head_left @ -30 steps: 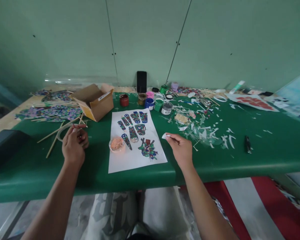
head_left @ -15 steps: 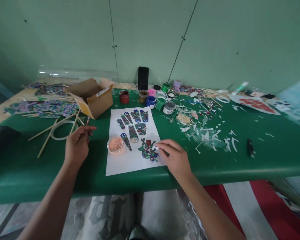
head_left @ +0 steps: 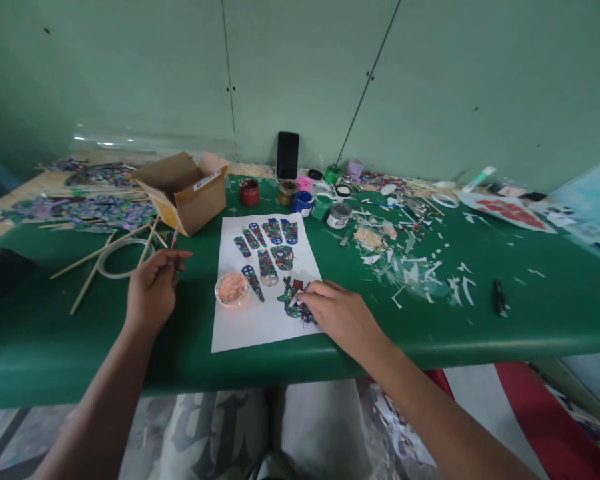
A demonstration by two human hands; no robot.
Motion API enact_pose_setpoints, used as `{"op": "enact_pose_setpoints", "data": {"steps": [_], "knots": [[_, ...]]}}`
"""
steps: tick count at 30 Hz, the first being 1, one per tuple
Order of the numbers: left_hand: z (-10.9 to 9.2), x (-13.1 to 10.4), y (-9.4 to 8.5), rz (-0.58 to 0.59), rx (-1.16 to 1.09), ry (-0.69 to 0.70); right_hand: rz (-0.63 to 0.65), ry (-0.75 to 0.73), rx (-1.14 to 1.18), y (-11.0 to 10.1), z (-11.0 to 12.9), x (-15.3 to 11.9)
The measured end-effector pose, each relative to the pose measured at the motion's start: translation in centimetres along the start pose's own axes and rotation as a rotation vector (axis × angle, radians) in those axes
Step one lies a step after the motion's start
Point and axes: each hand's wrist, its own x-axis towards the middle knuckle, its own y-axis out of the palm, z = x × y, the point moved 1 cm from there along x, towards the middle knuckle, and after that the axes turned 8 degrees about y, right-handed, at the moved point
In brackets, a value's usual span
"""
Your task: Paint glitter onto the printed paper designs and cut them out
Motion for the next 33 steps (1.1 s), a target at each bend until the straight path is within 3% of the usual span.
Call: {"op": "enact_pose_setpoints", "data": {"steps": [13,22,25,30,33], "knots": [[-0.1,0.0,0.2,0.07,0.081,-0.006,0.335,-0.23,0.0,-1.0,-0.3,2.6],[0.3,-0.1,0.0,0.116,0.103,0.0,0.293,-0.223,0.08,-0.5,-1.1,2.1],[0.4,-0.2,0.0,0.116,0.104,0.007,0.228,-0.064,0.268,-0.3,-1.9,1.4],[0.3,-0.2,0.0,0.122,0.094,0.003,-0.033,0.495,0.743,-1.2,-2.5,0.4],[-0.1,-0.1,0.1,0.121,0.091,-0.01,-0.028,0.75,1.023,-1.6,-2.4,0.2]]}}
